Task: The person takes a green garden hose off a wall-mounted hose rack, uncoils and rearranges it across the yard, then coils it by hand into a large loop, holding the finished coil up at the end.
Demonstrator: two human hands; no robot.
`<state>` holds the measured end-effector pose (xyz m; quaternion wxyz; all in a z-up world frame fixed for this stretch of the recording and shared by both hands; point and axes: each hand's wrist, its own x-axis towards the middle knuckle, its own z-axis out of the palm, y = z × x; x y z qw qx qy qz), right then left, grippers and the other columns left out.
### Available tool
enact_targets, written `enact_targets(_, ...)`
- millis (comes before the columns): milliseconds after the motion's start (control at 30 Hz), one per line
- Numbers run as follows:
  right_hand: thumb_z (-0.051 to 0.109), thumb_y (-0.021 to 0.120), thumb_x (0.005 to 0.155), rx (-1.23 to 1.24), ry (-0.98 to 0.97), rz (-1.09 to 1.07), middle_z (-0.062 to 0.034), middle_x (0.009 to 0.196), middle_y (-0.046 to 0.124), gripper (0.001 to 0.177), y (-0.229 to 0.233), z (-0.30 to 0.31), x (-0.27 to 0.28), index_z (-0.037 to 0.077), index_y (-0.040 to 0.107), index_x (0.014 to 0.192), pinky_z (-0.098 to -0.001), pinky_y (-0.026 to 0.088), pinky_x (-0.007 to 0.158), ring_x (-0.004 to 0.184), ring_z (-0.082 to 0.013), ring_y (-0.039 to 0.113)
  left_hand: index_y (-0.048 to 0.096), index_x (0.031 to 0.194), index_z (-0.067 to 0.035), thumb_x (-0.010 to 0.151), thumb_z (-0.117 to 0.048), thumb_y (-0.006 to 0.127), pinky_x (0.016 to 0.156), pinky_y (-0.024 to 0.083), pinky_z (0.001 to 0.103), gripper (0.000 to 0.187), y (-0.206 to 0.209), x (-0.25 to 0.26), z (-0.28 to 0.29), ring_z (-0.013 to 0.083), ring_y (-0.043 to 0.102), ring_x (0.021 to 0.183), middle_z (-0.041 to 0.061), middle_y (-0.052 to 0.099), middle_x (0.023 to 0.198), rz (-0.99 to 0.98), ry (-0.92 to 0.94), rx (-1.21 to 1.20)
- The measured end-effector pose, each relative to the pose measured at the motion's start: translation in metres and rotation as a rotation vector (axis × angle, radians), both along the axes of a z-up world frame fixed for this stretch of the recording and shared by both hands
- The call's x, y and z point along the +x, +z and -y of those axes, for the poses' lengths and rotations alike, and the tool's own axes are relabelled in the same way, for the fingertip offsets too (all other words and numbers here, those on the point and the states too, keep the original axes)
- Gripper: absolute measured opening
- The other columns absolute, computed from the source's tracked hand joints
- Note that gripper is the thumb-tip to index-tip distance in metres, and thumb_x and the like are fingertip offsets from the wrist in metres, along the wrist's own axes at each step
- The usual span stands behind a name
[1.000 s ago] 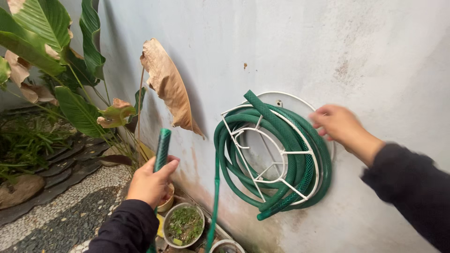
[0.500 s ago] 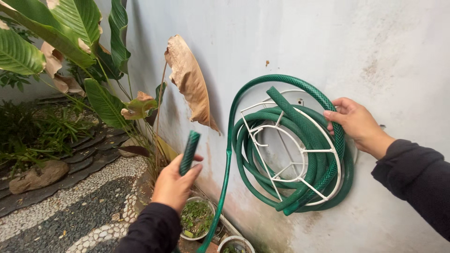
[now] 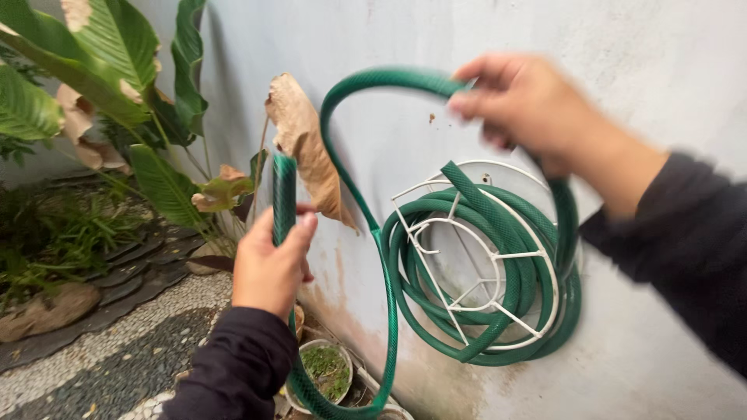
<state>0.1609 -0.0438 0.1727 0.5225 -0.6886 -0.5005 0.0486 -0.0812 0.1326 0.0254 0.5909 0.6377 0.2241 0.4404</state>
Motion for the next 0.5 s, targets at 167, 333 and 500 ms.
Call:
enact_targets(167, 0.021, 0.078, 0.084, 0.017, 0.060, 0.506, -0.0063, 0.084, 0.074, 0.033, -0.045, -0.001, -0.112, 0.008, 0.074, 0.115, -0.0303, 0.054, 0.059, 0.065, -0.0140, 0.068, 0.061, 0.104, -0.006, 0.096, -0.042, 0.063, 0.049, 0.046, 0.030, 0.037, 0.041, -0.030, 0.019, 0.0091, 0.042, 0.047, -0.002, 0.047, 0.064, 0.175, -0.041, -0.191)
enact_targets(333, 0.026, 0.074, 0.082, -0.059, 0.090, 0.515, -0.0063, 0.088, 0.074, 0.036, -0.033, 0.024, -0.168, 0.012, 0.074, 0.115, -0.0350, 0.053, 0.059, 0.059, -0.0212, 0.069, 0.055, 0.106, -0.009, 0.095, -0.046, 0.062, 0.053, 0.050, 0.033, 0.039, 0.046, -0.061, 0.060, 0.0110, 0.047, 0.053, 0.001, 0.058, 0.079, 0.218, 0.152, -0.387)
enact_targets(500, 0.027, 0.074, 0.084, -0.182, 0.309, 0.384, -0.0066, 0.084, 0.075, 0.035, -0.039, 0.048, -0.207, 0.012, 0.073, 0.116, -0.0321, 0.053, 0.071, 0.074, -0.0172, 0.069, 0.055, 0.108, -0.006, 0.099, -0.034, 0.055, 0.059, 0.055, 0.037, 0.030, 0.023, -0.110, 0.113, 0.0146, 0.054, 0.060, 0.008, 0.068, 0.089, 0.409, 0.330, -0.473)
